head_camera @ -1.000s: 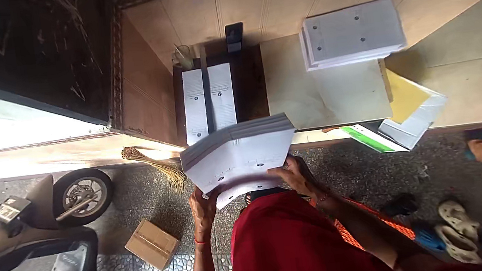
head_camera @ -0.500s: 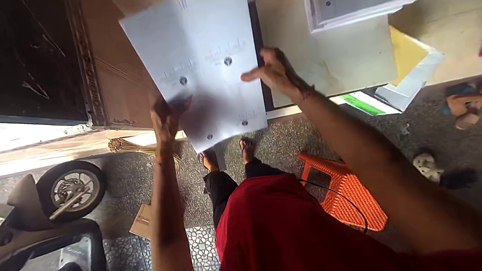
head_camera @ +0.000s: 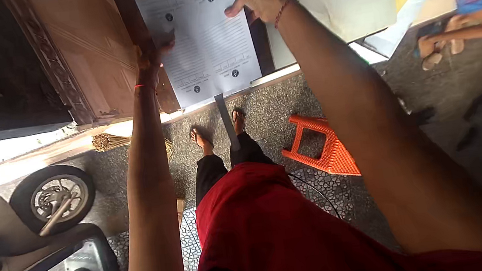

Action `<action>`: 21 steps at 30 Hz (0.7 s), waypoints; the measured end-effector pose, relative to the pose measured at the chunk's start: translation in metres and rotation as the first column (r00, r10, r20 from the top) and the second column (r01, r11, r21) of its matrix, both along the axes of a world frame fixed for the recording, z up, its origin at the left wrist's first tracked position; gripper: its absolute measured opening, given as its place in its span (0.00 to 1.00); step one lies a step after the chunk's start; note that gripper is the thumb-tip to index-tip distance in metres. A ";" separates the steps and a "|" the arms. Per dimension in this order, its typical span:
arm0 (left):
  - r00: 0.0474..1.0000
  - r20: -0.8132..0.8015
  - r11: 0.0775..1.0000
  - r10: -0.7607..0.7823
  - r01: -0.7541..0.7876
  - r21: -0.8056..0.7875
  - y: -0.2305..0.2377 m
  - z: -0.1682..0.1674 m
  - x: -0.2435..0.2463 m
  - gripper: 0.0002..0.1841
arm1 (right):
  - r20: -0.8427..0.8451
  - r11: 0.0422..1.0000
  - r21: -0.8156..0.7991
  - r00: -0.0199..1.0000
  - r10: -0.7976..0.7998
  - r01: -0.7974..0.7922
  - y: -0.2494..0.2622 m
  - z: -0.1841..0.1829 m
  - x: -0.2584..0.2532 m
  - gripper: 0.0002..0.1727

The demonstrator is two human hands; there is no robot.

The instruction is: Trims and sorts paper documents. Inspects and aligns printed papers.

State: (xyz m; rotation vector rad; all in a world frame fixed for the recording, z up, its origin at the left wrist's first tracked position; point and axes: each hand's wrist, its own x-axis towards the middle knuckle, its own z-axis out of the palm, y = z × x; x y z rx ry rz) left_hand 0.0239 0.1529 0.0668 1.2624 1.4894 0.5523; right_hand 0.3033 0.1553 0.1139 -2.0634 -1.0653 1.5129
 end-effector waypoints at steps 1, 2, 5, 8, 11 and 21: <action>1.000 -0.014 1.000 0.013 -0.013 -0.023 0.001 -0.003 0.001 0.20 | 0.004 1.000 -0.012 1.000 0.005 -0.005 0.002 -0.004 0.000 0.25; 0.999 -0.028 0.998 0.027 -0.029 -0.056 0.000 -0.005 0.002 0.22 | 0.008 1.000 -0.024 1.000 0.012 -0.012 0.003 -0.010 0.000 0.23; 0.998 -0.035 0.993 0.047 -0.050 -0.107 0.000 -0.017 0.000 0.25 | -0.004 0.997 -0.072 0.999 0.032 -0.033 0.005 -0.021 -0.002 0.21; 0.999 -0.012 0.994 0.040 -0.041 -0.098 0.003 -0.035 -0.002 0.22 | 0.005 0.995 -0.096 1.000 0.027 -0.027 0.005 -0.027 -0.002 0.19; 0.999 -0.030 0.994 0.012 -0.015 -0.106 0.004 -0.042 0.000 0.23 | -0.005 0.994 -0.106 1.000 0.019 -0.020 0.003 -0.033 0.000 0.18; 0.998 -0.059 0.992 0.000 -0.007 -0.126 0.005 -0.052 0.001 0.25 | -0.026 0.996 -0.088 1.000 -0.006 0.004 0.002 -0.043 0.003 0.11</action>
